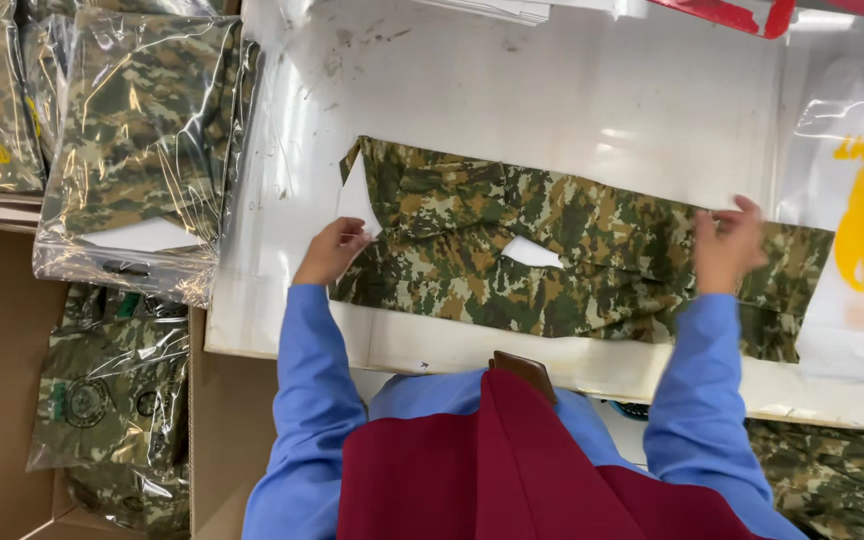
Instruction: The person folds camouflage-patterned shirts on a white table, inserts a white cardboard sheet into each one for support, places them into plastic bags, and sets the bagged shirts into a cardboard box.
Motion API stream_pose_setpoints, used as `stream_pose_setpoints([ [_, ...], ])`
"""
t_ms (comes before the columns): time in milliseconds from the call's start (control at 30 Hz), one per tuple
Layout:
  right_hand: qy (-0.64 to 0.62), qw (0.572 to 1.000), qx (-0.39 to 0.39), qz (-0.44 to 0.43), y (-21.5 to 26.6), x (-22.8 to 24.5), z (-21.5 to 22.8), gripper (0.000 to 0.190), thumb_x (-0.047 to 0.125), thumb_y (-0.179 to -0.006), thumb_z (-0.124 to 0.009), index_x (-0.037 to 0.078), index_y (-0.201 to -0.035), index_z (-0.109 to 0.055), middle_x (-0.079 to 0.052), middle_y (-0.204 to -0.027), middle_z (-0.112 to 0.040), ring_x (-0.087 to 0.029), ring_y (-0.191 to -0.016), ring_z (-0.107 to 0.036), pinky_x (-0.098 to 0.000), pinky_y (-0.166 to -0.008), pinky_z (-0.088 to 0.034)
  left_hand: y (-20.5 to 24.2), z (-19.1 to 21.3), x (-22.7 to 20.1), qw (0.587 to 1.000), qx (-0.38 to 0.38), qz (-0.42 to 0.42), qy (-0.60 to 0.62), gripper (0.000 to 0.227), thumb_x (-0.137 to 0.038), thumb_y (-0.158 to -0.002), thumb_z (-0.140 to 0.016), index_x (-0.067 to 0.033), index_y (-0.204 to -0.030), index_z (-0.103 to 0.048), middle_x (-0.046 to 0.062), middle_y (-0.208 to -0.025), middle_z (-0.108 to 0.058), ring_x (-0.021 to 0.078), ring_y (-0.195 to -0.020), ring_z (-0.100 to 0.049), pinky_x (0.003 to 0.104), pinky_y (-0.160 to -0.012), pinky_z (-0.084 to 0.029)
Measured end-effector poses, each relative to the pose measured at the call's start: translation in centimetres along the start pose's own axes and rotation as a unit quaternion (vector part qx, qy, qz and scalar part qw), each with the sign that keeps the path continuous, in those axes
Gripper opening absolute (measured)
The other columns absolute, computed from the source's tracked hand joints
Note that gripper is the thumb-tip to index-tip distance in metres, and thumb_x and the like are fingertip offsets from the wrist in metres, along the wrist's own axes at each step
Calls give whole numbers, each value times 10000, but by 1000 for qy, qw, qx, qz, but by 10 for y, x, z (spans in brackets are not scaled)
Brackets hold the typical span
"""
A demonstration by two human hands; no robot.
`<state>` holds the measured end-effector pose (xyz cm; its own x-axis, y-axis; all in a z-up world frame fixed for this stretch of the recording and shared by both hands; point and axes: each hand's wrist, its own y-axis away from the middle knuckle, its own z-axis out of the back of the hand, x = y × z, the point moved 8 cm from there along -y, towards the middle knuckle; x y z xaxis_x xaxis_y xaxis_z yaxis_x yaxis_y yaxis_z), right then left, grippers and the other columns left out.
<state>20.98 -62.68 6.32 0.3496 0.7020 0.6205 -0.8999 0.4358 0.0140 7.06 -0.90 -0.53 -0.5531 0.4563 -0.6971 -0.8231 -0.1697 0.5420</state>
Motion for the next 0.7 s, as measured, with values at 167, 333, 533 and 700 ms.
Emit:
stream_pose_setpoints([
  [167,30,979,155,130,62,120,-166,468,581,-1077,-558,203,-1351,-584,3,-1010,-750,-293,-1074,-695,-524,-989,-279,-23,11,18,990,-63,-25,-125,409,-327,-923,-774,-128,-1273,-706,113,-1127,-746,351,-1128,-704,495,-980,-533],
  [333,98,926,326,163,104,192,-254,860,868,-1017,-290,215,-1535,-501,-93,-1249,-739,-348,-1258,-652,-576,-1116,-262,-21,-18,17,968,-49,-5,-248,354,-401,-852,-799,-260,-1142,-653,-39,-945,-719,294,-1049,-694,526,-970,-484],
  [533,61,680,663,307,229,270,-219,759,765,-921,-521,95,-696,-799,-182,-1074,-723,-449,-1220,-620,-510,-1093,-437,-18,-18,12,983,-55,-41,-168,143,-430,-851,-746,-296,-902,-743,-41,-837,-617,247,-994,-653,494,-998,-375],
  [700,5,788,426,444,269,272,-251,809,589,-885,-721,84,-1484,-517,-124,-1338,-426,-365,-1248,-558,-462,-968,-552,-11,-21,6,986,-84,-37,-142,131,-395,-834,-754,-287,-903,-779,-6,-920,-636,275,-1080,-629,596,-1136,-311],
])
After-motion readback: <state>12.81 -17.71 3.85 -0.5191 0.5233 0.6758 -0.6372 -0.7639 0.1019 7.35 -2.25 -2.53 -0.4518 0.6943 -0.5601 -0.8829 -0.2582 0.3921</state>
